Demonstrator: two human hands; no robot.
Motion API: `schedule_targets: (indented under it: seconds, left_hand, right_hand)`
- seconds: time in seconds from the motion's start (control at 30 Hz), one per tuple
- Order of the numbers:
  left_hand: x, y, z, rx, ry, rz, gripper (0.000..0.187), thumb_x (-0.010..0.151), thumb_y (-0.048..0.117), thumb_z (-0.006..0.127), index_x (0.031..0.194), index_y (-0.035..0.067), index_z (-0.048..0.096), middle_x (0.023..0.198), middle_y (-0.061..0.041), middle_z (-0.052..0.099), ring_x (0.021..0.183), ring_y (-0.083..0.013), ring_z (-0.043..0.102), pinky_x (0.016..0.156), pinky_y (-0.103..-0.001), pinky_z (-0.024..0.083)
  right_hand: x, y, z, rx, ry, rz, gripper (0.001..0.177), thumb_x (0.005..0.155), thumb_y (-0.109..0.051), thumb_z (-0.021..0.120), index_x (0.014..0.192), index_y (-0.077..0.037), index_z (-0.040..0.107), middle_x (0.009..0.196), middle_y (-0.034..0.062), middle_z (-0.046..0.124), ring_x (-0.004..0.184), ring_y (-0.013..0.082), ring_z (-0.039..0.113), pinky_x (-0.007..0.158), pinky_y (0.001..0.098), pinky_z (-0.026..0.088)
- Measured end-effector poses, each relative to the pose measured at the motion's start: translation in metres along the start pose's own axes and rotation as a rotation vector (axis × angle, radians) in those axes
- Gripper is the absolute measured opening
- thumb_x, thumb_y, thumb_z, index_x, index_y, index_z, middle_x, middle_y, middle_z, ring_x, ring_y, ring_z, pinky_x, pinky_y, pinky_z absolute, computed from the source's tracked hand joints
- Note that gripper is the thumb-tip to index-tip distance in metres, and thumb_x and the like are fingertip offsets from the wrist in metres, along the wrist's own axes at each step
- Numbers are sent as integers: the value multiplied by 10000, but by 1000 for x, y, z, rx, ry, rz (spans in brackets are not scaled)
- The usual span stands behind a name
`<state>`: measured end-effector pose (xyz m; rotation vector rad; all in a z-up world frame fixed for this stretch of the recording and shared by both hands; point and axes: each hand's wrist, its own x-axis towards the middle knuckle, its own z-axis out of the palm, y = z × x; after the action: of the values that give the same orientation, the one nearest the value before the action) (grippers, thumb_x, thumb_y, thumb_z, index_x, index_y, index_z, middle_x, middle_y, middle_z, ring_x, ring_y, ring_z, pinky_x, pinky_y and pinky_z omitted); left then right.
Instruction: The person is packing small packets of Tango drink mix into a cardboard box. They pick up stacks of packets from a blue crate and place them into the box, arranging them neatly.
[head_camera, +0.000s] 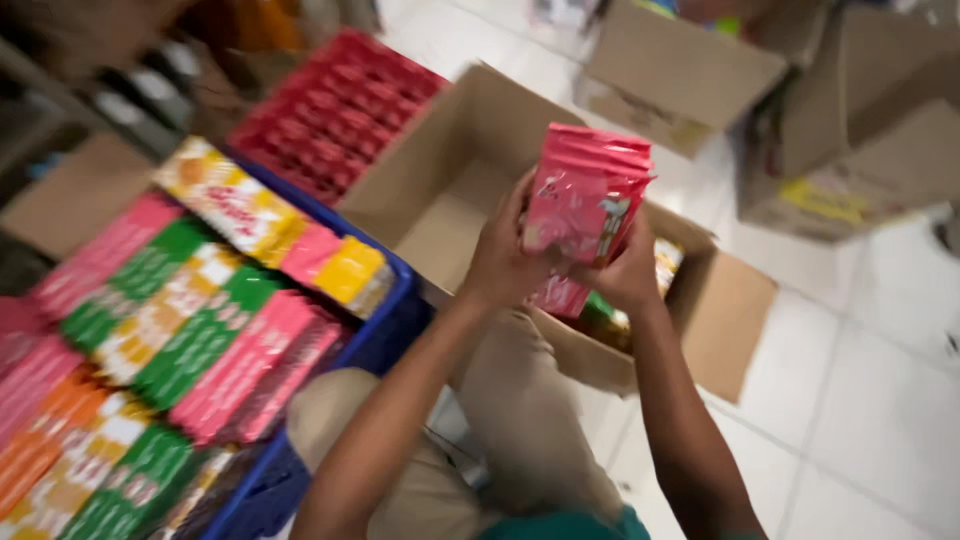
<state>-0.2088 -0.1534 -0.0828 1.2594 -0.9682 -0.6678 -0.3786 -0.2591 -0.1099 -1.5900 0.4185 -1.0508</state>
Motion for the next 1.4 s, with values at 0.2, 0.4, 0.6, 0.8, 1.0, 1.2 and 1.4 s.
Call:
schedule_targets:
  seconds: [0.2,0.4,0.6,0.8,1.0,1.2,1.4]
  left_hand:
    - [20,-117,-4,457,-543,16,493,958,373,712,1417,222,618,1390,-173,549,1344,-437,535,1128,-535,426]
    - [-4,-220,-29,741,-685,-244,366,927,140,671,1287,187,716,1440,-268,513,1331,-497,534,1116,-552,430]
    - [-25,-246,-34,815,-683,-334,456,900,196,709,1354,174,676,1463,-258,504,1357,-457,525,1120,-519,431]
    - [-31,-229,-30,753,-612,-284,510,897,178,705,1401,146,640,1432,-316,510,1331,-516,512,1086,-556,443]
    - [-39,-241,-32,721,-557,-267,508,902,218,725,1402,166,647,1423,-324,516,1335,-517,505,1093,-562,439]
    - [-43,-248,-34,709,-528,-270,505,905,246,727,1398,162,654,1446,-316,502,1347,-521,494,1103,-568,426]
    - [-46,-263,-37,729,-526,-274,515,907,215,732,1412,167,644,1464,-308,486,1370,-499,480,1110,-561,419]
  right_hand:
    - [-37,-4,-100,-252,99,317,1119,592,-32,974,1520,-124,356,1258,179,628,1110,348,647,950,543,543]
    - [-73,64,-128,-800,-277,514,1007,537,-365,951,1433,-221,515,1062,251,734,1039,496,688,927,611,547]
    - [-73,94,-97,-1077,-659,629,975,691,-511,830,1542,-332,388,1240,151,682,1149,430,676,965,571,560]
    - [-76,104,-93,-1096,-749,615,992,725,-440,812,1576,-288,325,1165,191,662,1107,462,673,914,568,556]
    - [-80,106,-104,-1089,-634,614,1011,646,-543,822,1528,-275,408,1190,169,669,1092,447,685,915,563,563]
    - [-69,80,-103,-962,-65,803,983,707,-633,796,1549,-309,404,1216,192,699,1151,446,664,991,561,539]
    - [-54,83,-128,-947,334,801,905,842,-391,768,1591,-251,279,1287,386,616,1164,638,583,999,726,456]
